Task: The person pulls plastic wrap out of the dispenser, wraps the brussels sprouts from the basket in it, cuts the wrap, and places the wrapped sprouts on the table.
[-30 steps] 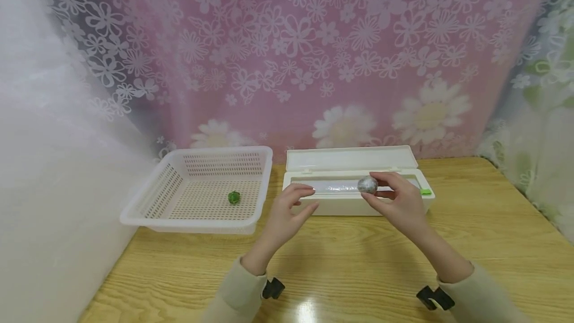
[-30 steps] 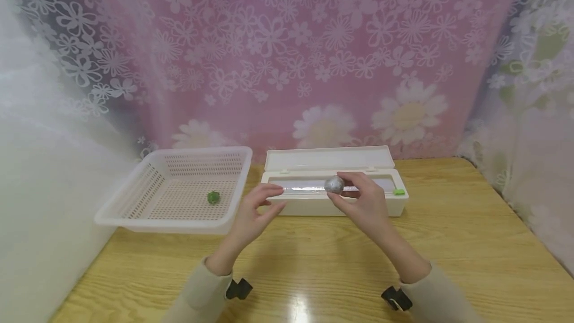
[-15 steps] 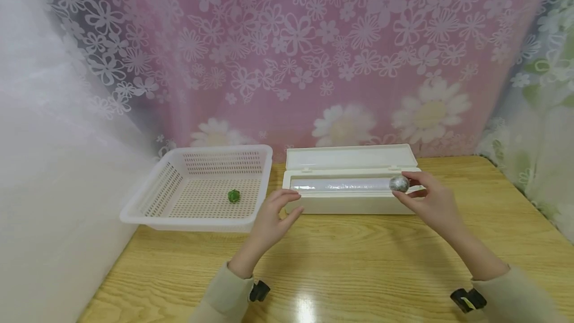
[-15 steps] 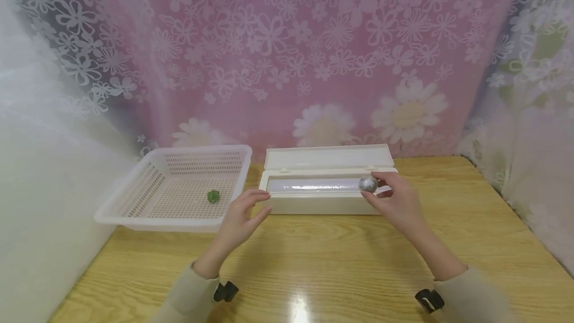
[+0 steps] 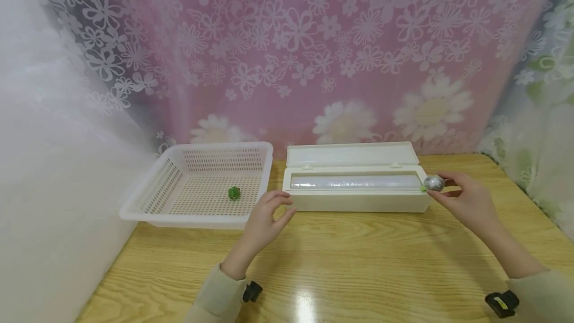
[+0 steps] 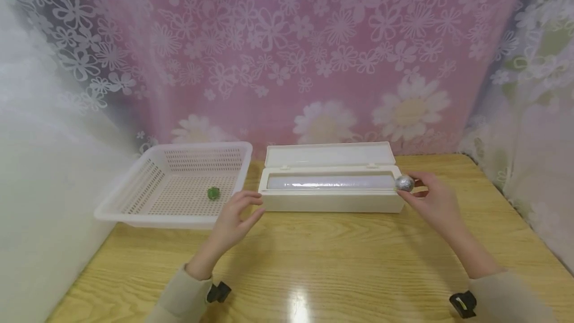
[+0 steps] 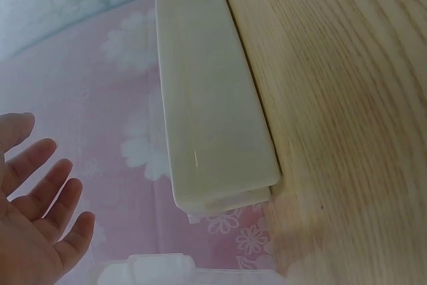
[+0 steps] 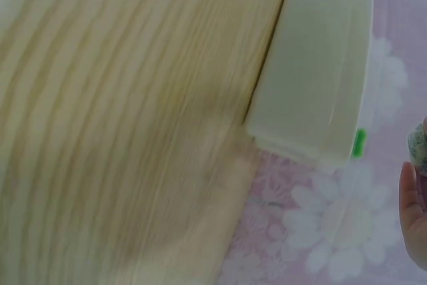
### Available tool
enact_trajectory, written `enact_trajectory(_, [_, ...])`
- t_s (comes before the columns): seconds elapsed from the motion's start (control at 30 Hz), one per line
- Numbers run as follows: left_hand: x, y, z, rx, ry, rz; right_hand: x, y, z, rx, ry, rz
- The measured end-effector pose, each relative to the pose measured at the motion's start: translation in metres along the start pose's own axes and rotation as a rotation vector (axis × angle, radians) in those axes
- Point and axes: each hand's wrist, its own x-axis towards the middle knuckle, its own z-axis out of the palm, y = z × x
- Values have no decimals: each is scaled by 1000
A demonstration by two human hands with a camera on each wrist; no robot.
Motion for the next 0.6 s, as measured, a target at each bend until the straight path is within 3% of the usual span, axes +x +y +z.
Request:
enact_trajectory(0.37, [-4, -3, -3, 12, -31, -13, -5, 48, -16, -123, -116, 81])
enact_trajectory(0.6, [-7, -5, -3, 29, -29, 15, 1, 73, -19, -201, -293, 107])
